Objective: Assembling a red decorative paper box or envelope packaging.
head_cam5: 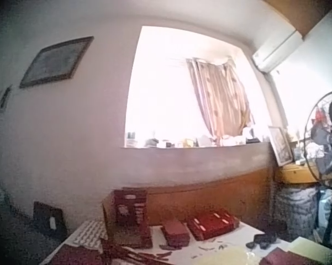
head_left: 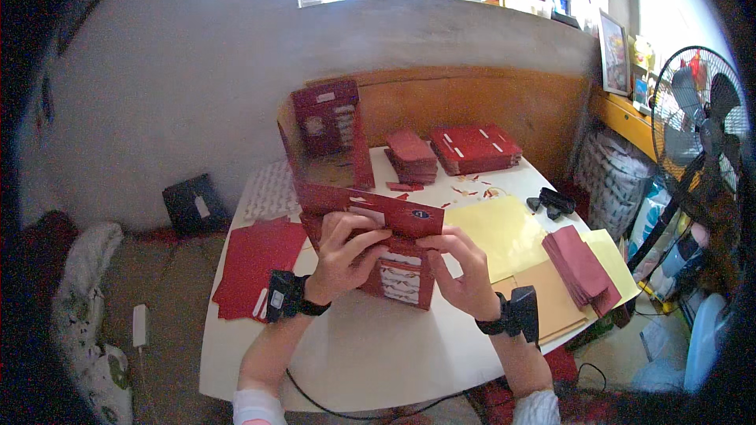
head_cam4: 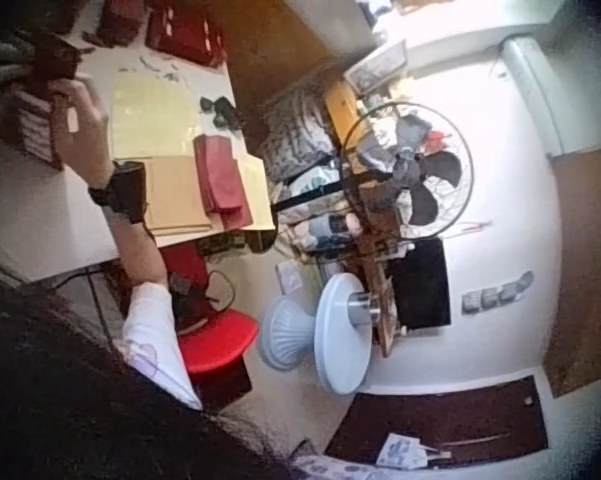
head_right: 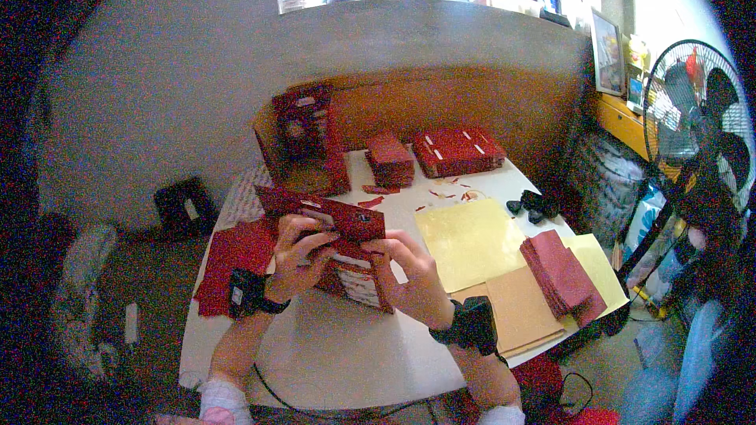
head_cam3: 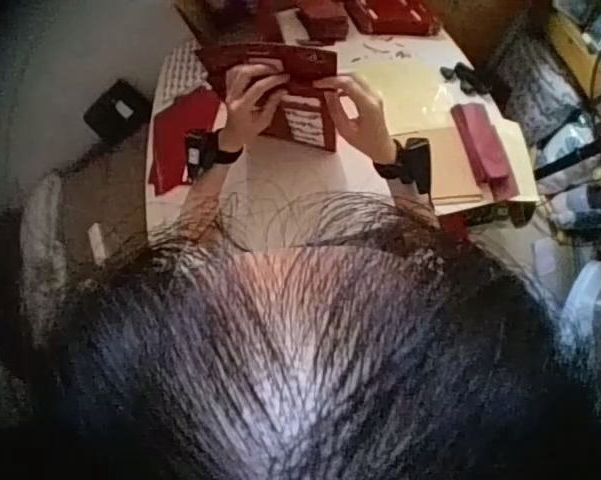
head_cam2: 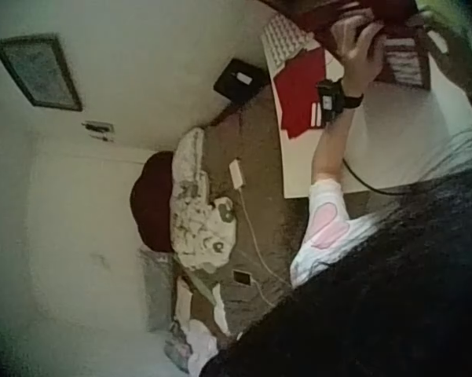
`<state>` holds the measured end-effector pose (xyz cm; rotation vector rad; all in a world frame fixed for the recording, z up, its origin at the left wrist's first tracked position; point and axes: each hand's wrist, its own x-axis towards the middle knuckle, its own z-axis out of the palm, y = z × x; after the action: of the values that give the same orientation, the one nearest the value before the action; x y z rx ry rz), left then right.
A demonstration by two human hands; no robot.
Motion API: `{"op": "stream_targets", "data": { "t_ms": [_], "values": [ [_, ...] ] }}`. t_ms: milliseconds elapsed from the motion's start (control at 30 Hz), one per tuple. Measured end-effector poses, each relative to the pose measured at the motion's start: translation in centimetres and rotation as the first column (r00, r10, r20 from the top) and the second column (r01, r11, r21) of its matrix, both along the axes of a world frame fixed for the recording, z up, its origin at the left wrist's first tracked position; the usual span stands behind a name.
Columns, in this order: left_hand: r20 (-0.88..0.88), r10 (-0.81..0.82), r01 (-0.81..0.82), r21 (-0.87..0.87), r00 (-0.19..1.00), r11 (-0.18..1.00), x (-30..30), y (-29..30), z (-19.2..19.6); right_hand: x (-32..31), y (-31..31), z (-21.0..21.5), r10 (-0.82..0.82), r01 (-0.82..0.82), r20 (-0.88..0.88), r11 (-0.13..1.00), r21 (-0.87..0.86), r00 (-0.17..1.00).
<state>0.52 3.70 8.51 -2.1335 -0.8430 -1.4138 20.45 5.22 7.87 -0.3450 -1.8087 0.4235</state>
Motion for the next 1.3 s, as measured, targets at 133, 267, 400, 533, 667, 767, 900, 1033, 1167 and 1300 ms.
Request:
{"op": "stream_targets", "data": {
  "t_ms": [133, 267, 400, 533, 667, 767, 900, 1033, 1167, 1300],
  "values": [
    [-0.017, 0.016, -0.016, -0.001, 1.0, 1.0, -0.1, -0.1, 0.4, -0.9, 0.7, 0.0, 0.024, -0.021, 0.067, 0.999, -0.046, 0.997],
    [0.021, 0.043, -0.042, -0.023, 0.999, 0.999, -0.1, 0.1, 0.5, -1.5, 0.7, 0.2, 0.001, 0.001, 0.027, 0.997, -0.083, 1.0],
    [0.063, 0.08, -0.078, -0.04, 0.995, 0.996, 0.4, 0.0, 0.5, -1.8, 1.3, -0.6, -0.072, 0.074, 0.016, 0.994, -0.078, 0.997],
    [0.086, 0.094, -0.087, -0.085, 0.992, 0.993, 0.4, 0.0, 0.3, -2.0, 0.9, -0.3, -0.103, 0.103, 0.006, 0.993, -0.059, 0.995],
    [0.087, 0.092, -0.087, -0.069, 0.992, 0.994, -0.1, 0.2, -0.3, -2.3, 1.0, -0.3, -0.115, 0.114, -0.003, 0.992, -0.044, 0.993],
    [0.108, 0.09, -0.09, -0.005, 0.99, 0.996, -1.3, 0.1, -0.3, -1.8, 1.0, -0.2, -0.118, 0.119, -0.017, 0.992, 0.031, 0.993],
    [0.101, 0.063, -0.065, 0.015, 0.993, 0.998, -3.7, 0.5, -0.7, -1.3, 1.4, -0.5, -0.103, 0.103, -0.013, 0.993, 0.06, 0.995],
    [0.088, 0.08, -0.081, 0.008, 0.993, 0.997, -3.8, 0.1, -0.6, -1.3, 1.4, -0.5, -0.087, 0.086, 0.013, 0.996, 0.037, 0.996],
    [0.086, 0.086, -0.088, 0.025, 0.993, 0.996, -3.6, 0.0, -0.7, -1.7, 0.8, 0.1, -0.086, 0.086, 0.009, 0.996, -0.01, 0.996],
    [0.104, 0.132, -0.136, 0.031, 0.986, 0.99, -3.3, -0.4, -1.0, -2.2, 1.2, -0.6, -0.087, 0.087, 0.007, 0.994, -0.071, 0.996]
  ]
}}
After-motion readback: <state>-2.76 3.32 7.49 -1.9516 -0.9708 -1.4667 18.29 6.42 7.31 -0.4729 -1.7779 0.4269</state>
